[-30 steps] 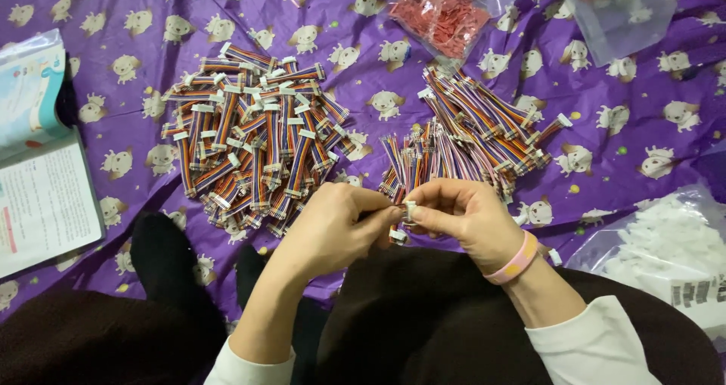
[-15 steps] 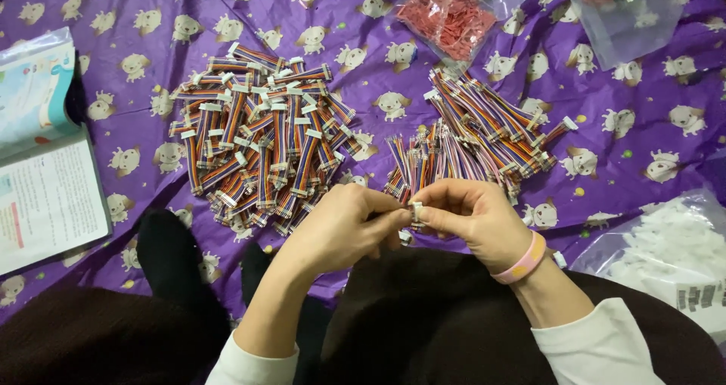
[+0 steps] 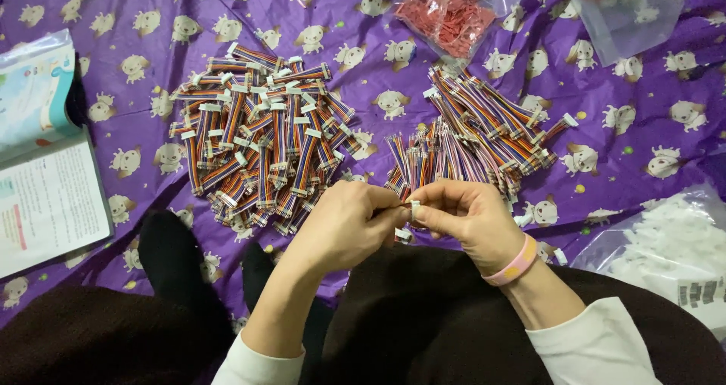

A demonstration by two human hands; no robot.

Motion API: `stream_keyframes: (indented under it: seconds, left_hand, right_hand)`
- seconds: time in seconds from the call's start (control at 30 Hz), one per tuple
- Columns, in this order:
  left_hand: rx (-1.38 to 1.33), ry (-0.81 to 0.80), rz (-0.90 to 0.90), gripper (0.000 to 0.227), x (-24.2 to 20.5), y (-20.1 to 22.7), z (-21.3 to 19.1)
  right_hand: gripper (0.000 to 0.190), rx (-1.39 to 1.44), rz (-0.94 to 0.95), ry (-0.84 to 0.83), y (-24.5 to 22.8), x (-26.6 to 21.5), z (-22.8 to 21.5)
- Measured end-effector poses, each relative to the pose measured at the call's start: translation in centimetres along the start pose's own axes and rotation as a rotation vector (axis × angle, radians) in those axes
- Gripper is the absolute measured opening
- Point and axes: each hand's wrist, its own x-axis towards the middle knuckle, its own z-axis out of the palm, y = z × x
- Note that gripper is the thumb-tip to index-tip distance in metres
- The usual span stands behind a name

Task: Assembling small ribbon cables by manually attaching plastic connectors to the ends.

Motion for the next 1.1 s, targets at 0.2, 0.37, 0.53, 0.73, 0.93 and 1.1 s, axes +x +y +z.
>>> stream_keyframes:
  seconds: [0.2,0.37,0.53,0.73,0.93,1.1]
  left_hand:
    - [-0.059,-0.033,-0.010,0.025,-0.1,-0.5,-0.2]
    - [-0.210,-0.028,-0.091,0.024,-0.5,-0.3,-1.0]
    - [-0.105,0.367,-0.146,0.031,-1.0,-3.2,-3.2]
    - [0.325,0.583,-0.112,0.027,1.6,-4.0,0.8]
    - [0.601,0.115,0.070,0.014,3.2,-6.0,9.3]
    - [0.702,0.213,0.200,0.009,3.3,-6.7,10.5]
  right_hand:
    - [0.018,-0.009,0.011,-0.018,0.3,0.2,-0.1]
    - [0.017,-0.040,0.029,-0.053,-1.6,0.2,-0.1]
    - [0.017,-0.245,-0.065,0.064,-3.5,1.0,-4.6]
    - [0.015,-0.695,0.060,0.403,-5.3,-0.3,-11.8]
    - [0.021,-1.048,0.267,0.036,-0.5,-1.0,-17.0]
    - [0.028,-1.514,0.312,-0.227,3.2,-3.1,-20.3]
